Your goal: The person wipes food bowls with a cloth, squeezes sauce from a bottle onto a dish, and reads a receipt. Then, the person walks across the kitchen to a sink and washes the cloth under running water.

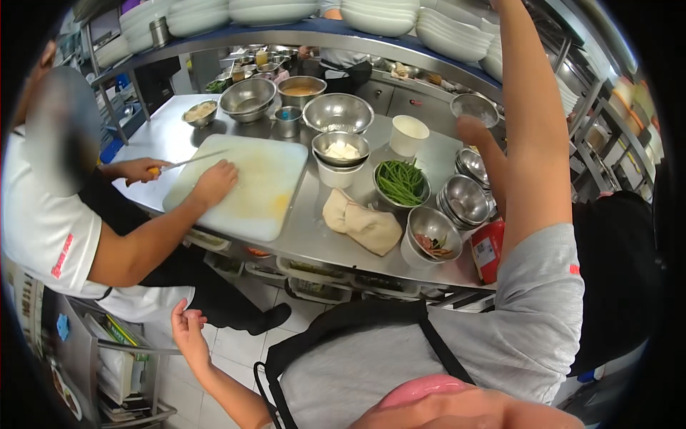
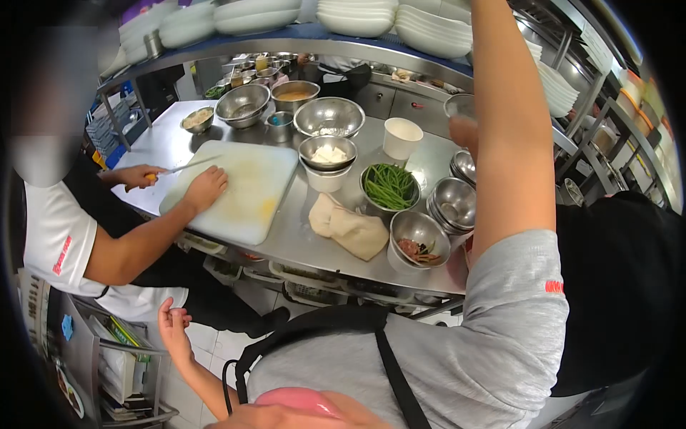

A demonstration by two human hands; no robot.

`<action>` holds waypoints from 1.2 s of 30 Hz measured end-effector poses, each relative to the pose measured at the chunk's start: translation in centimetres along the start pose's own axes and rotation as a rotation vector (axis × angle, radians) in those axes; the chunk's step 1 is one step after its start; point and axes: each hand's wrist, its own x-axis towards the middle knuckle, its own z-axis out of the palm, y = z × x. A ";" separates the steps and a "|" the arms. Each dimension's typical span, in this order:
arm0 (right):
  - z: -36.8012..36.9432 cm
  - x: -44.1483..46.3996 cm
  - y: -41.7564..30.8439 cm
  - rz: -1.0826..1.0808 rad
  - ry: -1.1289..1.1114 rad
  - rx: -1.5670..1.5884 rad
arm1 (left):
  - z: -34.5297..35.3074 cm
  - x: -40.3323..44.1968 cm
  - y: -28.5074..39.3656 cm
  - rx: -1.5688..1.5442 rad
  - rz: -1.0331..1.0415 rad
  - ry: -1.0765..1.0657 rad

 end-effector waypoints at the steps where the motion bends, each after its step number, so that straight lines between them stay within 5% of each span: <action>1: -0.1 -2.0 -1.0 0.047 -0.099 0.008 | -0.3 0.0 0.2 0.012 -0.032 -0.013; 4: 2.2 -7.4 -4.2 0.134 0.084 -0.042 | -2.0 0.4 -1.3 0.039 -0.053 -0.068; 7: 3.2 -9.7 -4.0 0.158 -0.070 -0.006 | -3.3 0.0 -1.1 0.055 -0.055 -0.087; 9: 5.1 -9.3 1.5 -0.563 -0.287 -0.462 | -4.9 -0.4 -1.0 0.115 -0.100 -0.085; 11: 6.7 -12.9 -0.1 -0.390 -0.549 -0.595 | -6.5 -0.4 -1.4 0.174 -0.029 -0.069; 12: 8.2 -17.1 -4.0 0.144 -0.673 -0.473 | -7.3 -0.3 -1.3 0.202 0.013 -0.058; 21: 7.7 -30.5 -8.0 -0.085 -1.200 -0.725 | -9.8 -0.6 1.2 0.065 0.038 -0.163; 29: -0.6 -37.4 -8.7 0.151 -1.046 -0.736 | -14.4 -2.7 2.9 -0.051 0.168 -0.180; 36: -7.0 -58.1 -4.6 0.328 -1.104 -0.621 | -17.4 -9.5 2.9 -0.059 0.120 -0.237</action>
